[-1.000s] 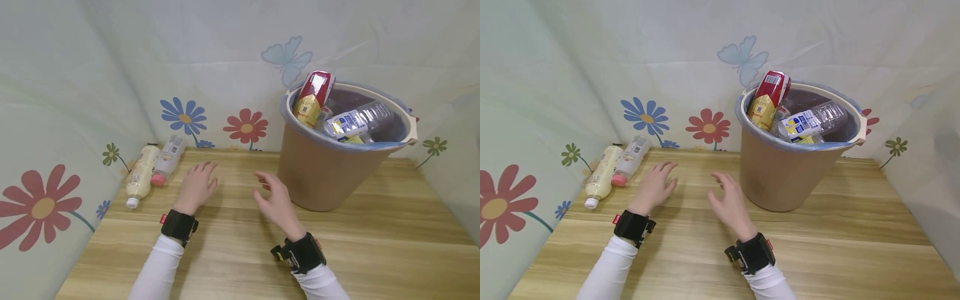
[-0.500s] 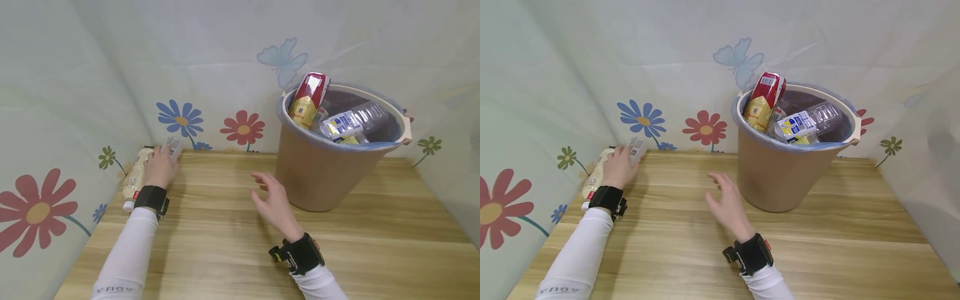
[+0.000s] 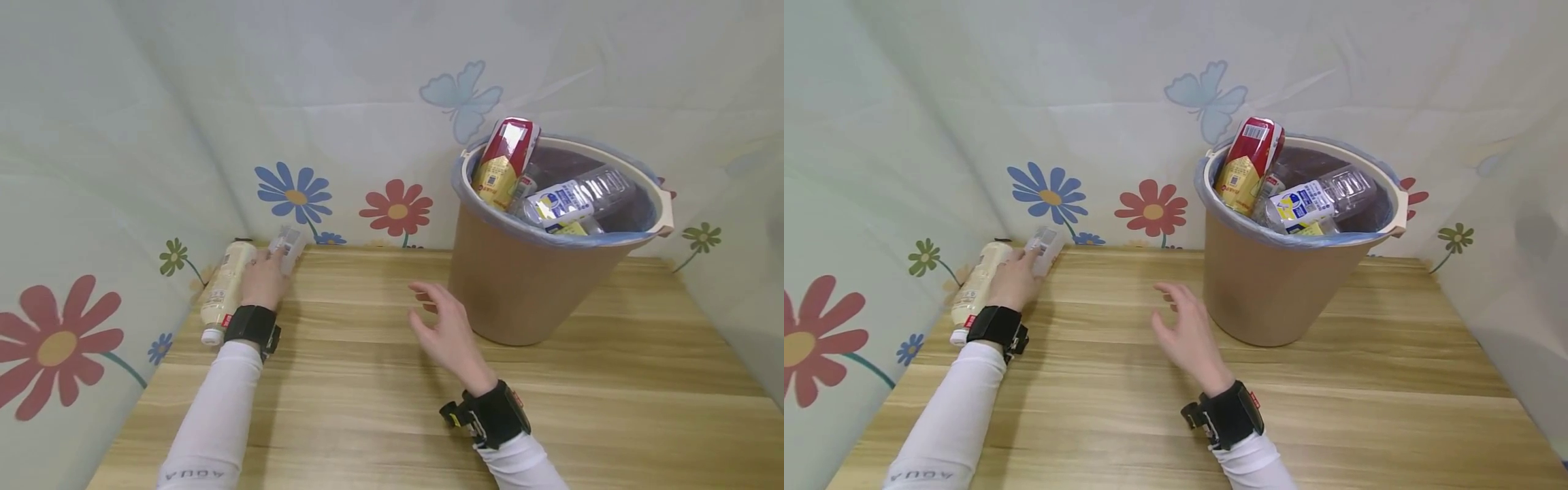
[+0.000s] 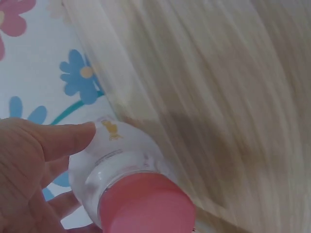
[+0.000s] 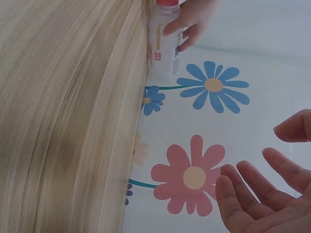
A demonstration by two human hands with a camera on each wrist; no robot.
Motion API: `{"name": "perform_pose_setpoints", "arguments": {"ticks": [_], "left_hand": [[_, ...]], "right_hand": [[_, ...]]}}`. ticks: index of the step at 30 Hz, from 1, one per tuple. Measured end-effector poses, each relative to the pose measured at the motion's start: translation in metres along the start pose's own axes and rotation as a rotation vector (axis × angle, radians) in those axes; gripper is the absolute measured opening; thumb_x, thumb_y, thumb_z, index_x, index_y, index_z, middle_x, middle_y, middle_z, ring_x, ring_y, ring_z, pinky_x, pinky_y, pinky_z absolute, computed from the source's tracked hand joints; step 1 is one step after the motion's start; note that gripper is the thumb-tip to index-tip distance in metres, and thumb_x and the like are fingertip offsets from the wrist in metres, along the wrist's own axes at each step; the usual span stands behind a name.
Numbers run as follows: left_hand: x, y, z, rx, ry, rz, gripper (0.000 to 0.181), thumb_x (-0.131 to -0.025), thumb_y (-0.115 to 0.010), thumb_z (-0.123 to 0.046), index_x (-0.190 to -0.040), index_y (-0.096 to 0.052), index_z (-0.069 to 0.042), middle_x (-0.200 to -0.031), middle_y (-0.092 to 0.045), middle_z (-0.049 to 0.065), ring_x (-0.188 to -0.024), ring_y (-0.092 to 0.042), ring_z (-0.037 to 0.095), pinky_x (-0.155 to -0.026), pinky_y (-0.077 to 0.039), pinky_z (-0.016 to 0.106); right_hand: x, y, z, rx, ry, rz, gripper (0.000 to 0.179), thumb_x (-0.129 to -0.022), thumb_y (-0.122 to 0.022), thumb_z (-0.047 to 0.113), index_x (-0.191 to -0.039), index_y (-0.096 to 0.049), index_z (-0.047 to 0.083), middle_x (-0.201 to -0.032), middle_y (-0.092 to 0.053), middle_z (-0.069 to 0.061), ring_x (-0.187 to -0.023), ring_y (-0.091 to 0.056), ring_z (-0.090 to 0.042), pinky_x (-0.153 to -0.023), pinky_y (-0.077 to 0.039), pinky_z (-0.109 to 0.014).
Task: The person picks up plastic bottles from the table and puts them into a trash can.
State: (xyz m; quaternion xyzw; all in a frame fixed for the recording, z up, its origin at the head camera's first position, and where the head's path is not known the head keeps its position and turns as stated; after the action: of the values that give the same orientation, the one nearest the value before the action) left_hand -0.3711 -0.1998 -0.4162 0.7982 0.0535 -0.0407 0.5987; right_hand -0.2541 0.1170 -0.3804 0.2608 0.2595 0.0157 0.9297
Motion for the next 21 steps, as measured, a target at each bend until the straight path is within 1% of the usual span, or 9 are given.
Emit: {"name": "perform_pose_setpoints", "arguments": {"ticks": [2,4,6,9,11,13,17,19,21], "left_hand": [[0.004,-0.002,-0.009,0.016,-0.018,0.029,0.059,-0.087,-0.058,-0.012,-0.143,-0.039,-0.004,-0.140,-0.037,0.030,-0.113,-0.042,0.055,-0.093,-0.038,0.063],[0.010,-0.005,-0.020,0.016,-0.048,0.044,0.058,-0.088,-0.059,-0.013,-0.142,-0.040,-0.006,-0.140,-0.038,0.028,-0.114,-0.044,0.054,-0.094,-0.038,0.062],[0.018,-0.008,-0.033,0.020,-0.080,0.042,0.059,-0.085,-0.063,-0.011,-0.140,-0.043,-0.007,-0.140,-0.041,0.027,-0.108,-0.048,0.052,-0.091,-0.041,0.061],[0.033,-0.009,-0.056,0.026,-0.151,0.016,0.061,-0.080,-0.069,-0.007,-0.137,-0.048,-0.006,-0.136,-0.046,0.026,-0.104,-0.053,0.049,-0.088,-0.044,0.058],[0.044,-0.010,-0.070,0.032,-0.186,0.021,0.064,-0.077,-0.072,-0.004,-0.136,-0.049,-0.008,-0.135,-0.048,0.024,-0.102,-0.055,0.047,-0.084,-0.047,0.056],[0.055,-0.011,-0.086,0.036,-0.227,0.047,0.065,-0.077,-0.073,-0.005,-0.137,-0.049,-0.010,-0.134,-0.049,0.021,-0.103,-0.055,0.045,-0.083,-0.048,0.054],[0.076,-0.015,-0.114,0.034,-0.291,0.133,0.069,-0.078,-0.073,-0.007,-0.140,-0.046,-0.016,-0.137,-0.049,0.015,-0.105,-0.056,0.039,-0.083,-0.050,0.051],[0.085,-0.016,-0.124,0.040,-0.316,0.148,0.069,-0.078,-0.073,-0.007,-0.140,-0.047,-0.018,-0.136,-0.049,0.014,-0.106,-0.056,0.038,-0.083,-0.050,0.051],[0.091,-0.015,-0.130,0.050,-0.329,0.157,0.069,-0.077,-0.074,-0.005,-0.140,-0.047,-0.019,-0.136,-0.050,0.013,-0.106,-0.057,0.036,-0.084,-0.050,0.050]], "right_hand": [[0.000,0.001,0.000,0.004,0.002,-0.001,0.037,-0.083,-0.063,0.003,-0.120,-0.060,0.007,-0.116,-0.062,-0.009,-0.101,-0.060,-0.027,-0.085,-0.052,-0.045],[-0.001,0.001,0.000,0.001,0.010,-0.005,0.038,-0.083,-0.063,0.002,-0.120,-0.060,0.006,-0.115,-0.062,-0.009,-0.100,-0.061,-0.028,-0.085,-0.052,-0.045],[-0.001,0.002,0.000,0.000,0.015,-0.005,0.038,-0.082,-0.063,0.001,-0.120,-0.060,0.005,-0.115,-0.062,-0.010,-0.100,-0.061,-0.028,-0.085,-0.053,-0.044],[-0.002,0.003,0.000,-0.006,0.016,-0.005,0.038,-0.083,-0.062,0.001,-0.120,-0.059,0.005,-0.116,-0.062,-0.011,-0.101,-0.061,-0.029,-0.086,-0.052,-0.044],[-0.002,0.004,0.000,-0.004,0.014,-0.002,0.038,-0.083,-0.062,0.002,-0.121,-0.059,0.006,-0.117,-0.061,-0.010,-0.101,-0.060,-0.028,-0.086,-0.052,-0.043],[-0.002,0.004,0.000,-0.005,0.015,-0.003,0.038,-0.083,-0.062,0.003,-0.121,-0.059,0.006,-0.117,-0.061,-0.010,-0.101,-0.061,-0.028,-0.087,-0.052,-0.042],[-0.001,0.004,0.000,-0.014,0.028,-0.006,0.037,-0.084,-0.061,0.001,-0.120,-0.059,0.004,-0.117,-0.062,-0.012,-0.101,-0.061,-0.029,-0.086,-0.052,-0.042],[0.000,0.004,0.000,-0.020,0.030,-0.005,0.036,-0.084,-0.061,0.001,-0.120,-0.059,0.003,-0.117,-0.062,-0.014,-0.101,-0.061,-0.029,-0.086,-0.053,-0.043],[0.000,0.004,-0.001,-0.024,0.028,-0.009,0.036,-0.084,-0.061,0.001,-0.119,-0.059,0.003,-0.116,-0.062,-0.014,-0.100,-0.061,-0.029,-0.085,-0.053,-0.044]]}}
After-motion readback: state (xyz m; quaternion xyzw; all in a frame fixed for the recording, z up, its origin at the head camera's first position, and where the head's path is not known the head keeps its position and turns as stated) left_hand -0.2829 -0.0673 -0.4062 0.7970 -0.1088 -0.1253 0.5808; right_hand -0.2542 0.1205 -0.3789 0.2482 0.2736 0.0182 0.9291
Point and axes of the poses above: each hand's wrist, its own x-axis away from the middle knuckle, its own y-axis out of the back of the hand, z = x × y, the point moved 5 cm from there along -x, towards the middle knuckle
